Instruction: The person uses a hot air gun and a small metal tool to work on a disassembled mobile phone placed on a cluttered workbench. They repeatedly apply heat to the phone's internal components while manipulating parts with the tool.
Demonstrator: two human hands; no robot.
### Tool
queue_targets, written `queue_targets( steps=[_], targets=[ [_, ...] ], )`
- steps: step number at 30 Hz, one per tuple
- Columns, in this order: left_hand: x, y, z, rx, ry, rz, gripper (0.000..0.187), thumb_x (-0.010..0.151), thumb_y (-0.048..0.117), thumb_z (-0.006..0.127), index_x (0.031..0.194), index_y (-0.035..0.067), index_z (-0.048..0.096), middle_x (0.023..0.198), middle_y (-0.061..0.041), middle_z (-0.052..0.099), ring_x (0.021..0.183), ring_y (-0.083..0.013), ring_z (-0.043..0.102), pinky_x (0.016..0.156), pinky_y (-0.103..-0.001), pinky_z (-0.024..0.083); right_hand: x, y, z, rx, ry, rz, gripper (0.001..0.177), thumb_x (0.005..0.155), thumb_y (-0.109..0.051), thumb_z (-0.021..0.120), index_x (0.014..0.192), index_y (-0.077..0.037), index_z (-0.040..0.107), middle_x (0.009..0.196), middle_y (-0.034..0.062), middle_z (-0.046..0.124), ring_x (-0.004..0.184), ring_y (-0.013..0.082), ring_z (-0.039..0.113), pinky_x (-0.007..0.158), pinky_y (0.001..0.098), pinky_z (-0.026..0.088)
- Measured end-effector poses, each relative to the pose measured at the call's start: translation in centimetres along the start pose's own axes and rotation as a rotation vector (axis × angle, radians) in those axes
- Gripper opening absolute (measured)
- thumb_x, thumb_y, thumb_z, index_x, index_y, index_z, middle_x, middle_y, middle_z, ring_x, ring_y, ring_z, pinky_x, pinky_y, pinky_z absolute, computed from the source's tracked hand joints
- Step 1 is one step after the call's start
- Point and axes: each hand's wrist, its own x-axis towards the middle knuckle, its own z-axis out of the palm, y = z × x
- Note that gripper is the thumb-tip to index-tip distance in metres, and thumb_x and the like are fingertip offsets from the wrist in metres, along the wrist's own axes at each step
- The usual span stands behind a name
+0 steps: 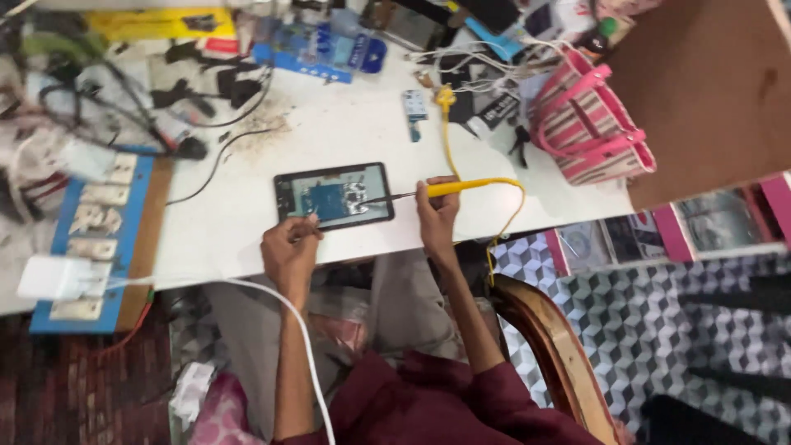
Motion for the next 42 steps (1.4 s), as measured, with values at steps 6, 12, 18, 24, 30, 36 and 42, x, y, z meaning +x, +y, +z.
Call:
queue_targets(
  steps=[6,12,18,24,30,36,42],
  targets=[
    [0.1,-0.7,0.3,-0.120,-0.042,0.025,0.019,0.096,0.014,0.071,0.084,0.000,0.075,0.071,-0.005,0.071,0.062,-0.0080,0.055,0.057,-0.028,0.040,0.7,1.5,0.0,-0.022,0.038,-0.043,0.017,0.101,-0.007,0.069,0.108,-0.008,0.053,0.073,-0.0075,0.044,0.058,0.0009,0.038,0.050,0.0202,0.028],
    [-0.1,-0.6,-0.1,-0.124,-0.027,0.069,0.017,0.094,0.010,0.074,0.081,-0.001,0.074,0.068,-0.004,0.070,0.062,-0.0058,0.057,0.059,-0.024,0.043,-0.2,-0.1,0.6,0.054,0.009,0.037,0.016,0.102,-0.011,0.067,0.106,-0.008,0.051,0.070,-0.0069,0.048,0.055,0.0007,0.040,0.047,0.0203,0.030],
    [-0.3,0.7,0.3,-0.180,-0.025,-0.091,0.013,0.093,0.011,0.073,0.088,0.000,0.077,0.072,-0.003,0.070,0.061,-0.0076,0.054,0.051,-0.027,0.045,0.2,-0.3,0.2,0.038,-0.006,0.028,0.017,0.101,-0.011,0.066,0.106,-0.008,0.051,0.069,-0.0068,0.048,0.053,0.0016,0.040,0.047,0.0203,0.029],
    [-0.7,3.2,-0.2,-0.204,-0.043,-0.283,0.016,0.093,0.016,0.072,0.089,0.001,0.075,0.075,-0.002,0.069,0.063,-0.0093,0.061,0.049,-0.037,0.057,-0.1,-1.4,0.5,0.015,-0.016,0.017,0.017,0.101,-0.013,0.067,0.106,-0.007,0.051,0.066,-0.0068,0.046,0.052,0.0018,0.038,0.046,0.0205,0.028],
    [-0.7,3.9,-0.2,-0.171,-0.041,-0.299,0.020,0.095,0.019,0.071,0.089,0.001,0.075,0.073,-0.001,0.068,0.062,-0.0084,0.058,0.051,-0.039,0.057,-0.1,-3.0,0.7,0.002,-0.040,0.040,0.018,0.102,-0.016,0.067,0.106,-0.006,0.052,0.064,-0.0068,0.045,0.052,0.0017,0.039,0.046,0.0206,0.030],
    [-0.6,1.8,0.2,-0.070,-0.017,-0.216,0.019,0.098,0.020,0.074,0.091,0.003,0.079,0.070,-0.004,0.063,0.057,-0.0110,0.046,0.046,-0.035,0.048,-0.5,-2.9,0.4,0.025,-0.057,0.086,0.019,0.103,-0.017,0.067,0.107,-0.006,0.052,0.066,-0.0073,0.045,0.053,0.0011,0.038,0.047,0.0206,0.029],
    [0.3,0.8,0.4,-0.047,0.019,-0.106,0.020,0.094,0.021,0.076,0.084,0.004,0.079,0.067,0.000,0.069,0.057,-0.0087,0.054,0.048,-0.029,0.046,0.2,-1.9,0.9,0.044,-0.041,0.051,0.018,0.101,-0.016,0.067,0.105,-0.007,0.052,0.065,-0.0078,0.044,0.052,0.0015,0.035,0.045,0.0211,0.027]
  ],
)
